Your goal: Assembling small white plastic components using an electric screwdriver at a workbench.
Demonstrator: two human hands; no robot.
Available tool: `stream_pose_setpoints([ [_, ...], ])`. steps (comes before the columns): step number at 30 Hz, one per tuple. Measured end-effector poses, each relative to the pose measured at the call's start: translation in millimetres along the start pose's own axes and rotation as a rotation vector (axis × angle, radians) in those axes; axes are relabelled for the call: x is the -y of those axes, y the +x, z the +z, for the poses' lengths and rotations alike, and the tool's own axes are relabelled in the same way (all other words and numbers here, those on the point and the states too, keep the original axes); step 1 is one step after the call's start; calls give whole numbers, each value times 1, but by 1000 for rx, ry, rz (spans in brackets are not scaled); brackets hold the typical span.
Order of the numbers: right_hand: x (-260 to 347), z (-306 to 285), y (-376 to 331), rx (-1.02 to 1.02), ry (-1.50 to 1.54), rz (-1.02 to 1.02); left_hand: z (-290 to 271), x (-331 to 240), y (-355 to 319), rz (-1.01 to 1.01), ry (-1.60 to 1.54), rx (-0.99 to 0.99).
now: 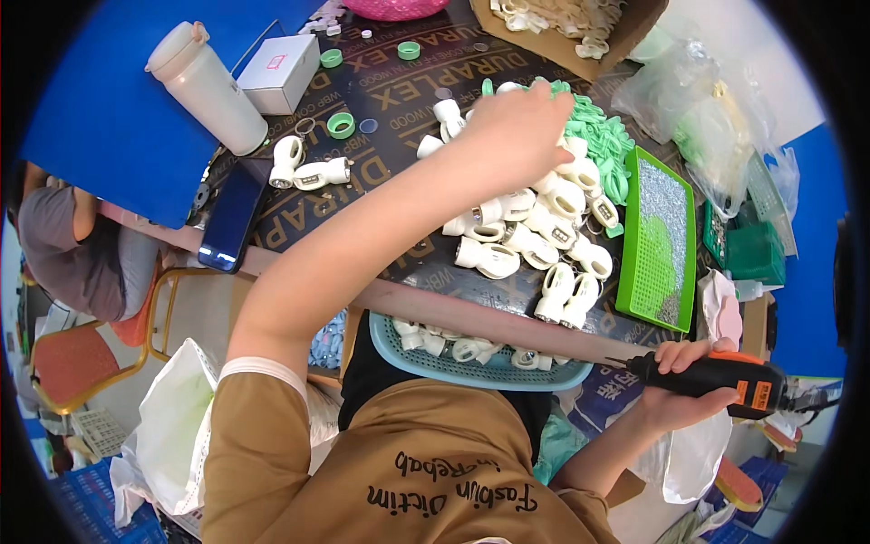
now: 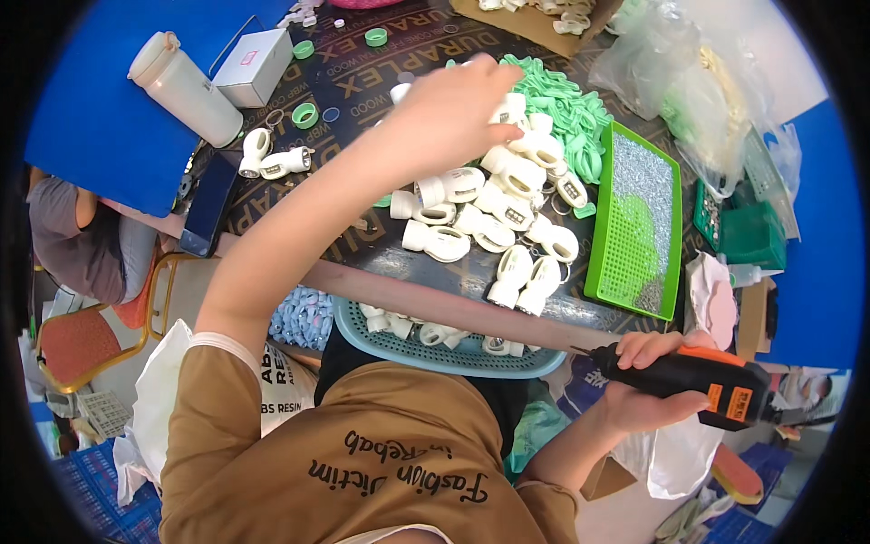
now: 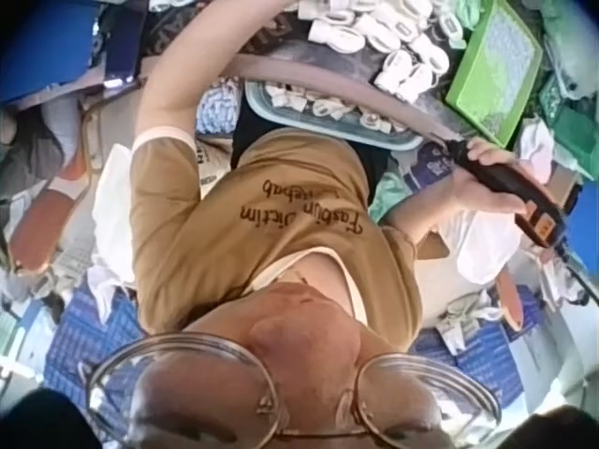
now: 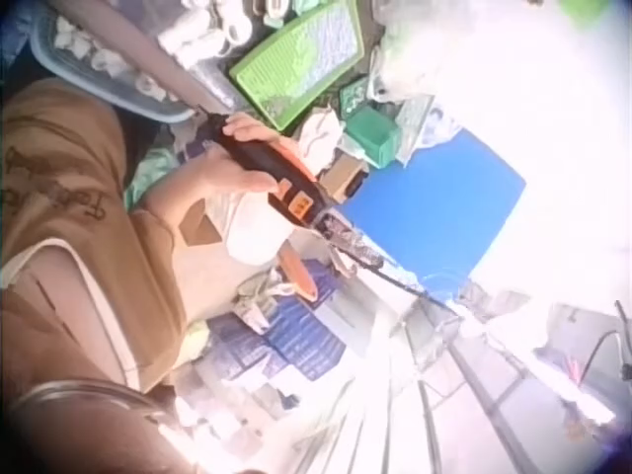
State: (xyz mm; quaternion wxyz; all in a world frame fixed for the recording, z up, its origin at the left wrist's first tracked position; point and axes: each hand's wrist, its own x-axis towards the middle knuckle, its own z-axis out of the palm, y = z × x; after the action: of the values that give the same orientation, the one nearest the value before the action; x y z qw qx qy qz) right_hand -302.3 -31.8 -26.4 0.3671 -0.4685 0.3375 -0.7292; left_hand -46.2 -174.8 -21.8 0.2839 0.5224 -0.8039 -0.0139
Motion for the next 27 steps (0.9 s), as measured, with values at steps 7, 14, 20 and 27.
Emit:
stream_pose_setpoints([
  [7,-10,-1,-2,-5,-103,-63,-79,59,-85,-266,169,76],
  [14,-17,1,5,68,-94,-189,-73,74,-127,-383,301,170],
  [20,1,-5,14,93,-81,-91,-81,39,-115,-438,-137,-239],
  [27,6,-19,92,70,113,-158,-54,-21,-109,-490,-1479,-190],
])
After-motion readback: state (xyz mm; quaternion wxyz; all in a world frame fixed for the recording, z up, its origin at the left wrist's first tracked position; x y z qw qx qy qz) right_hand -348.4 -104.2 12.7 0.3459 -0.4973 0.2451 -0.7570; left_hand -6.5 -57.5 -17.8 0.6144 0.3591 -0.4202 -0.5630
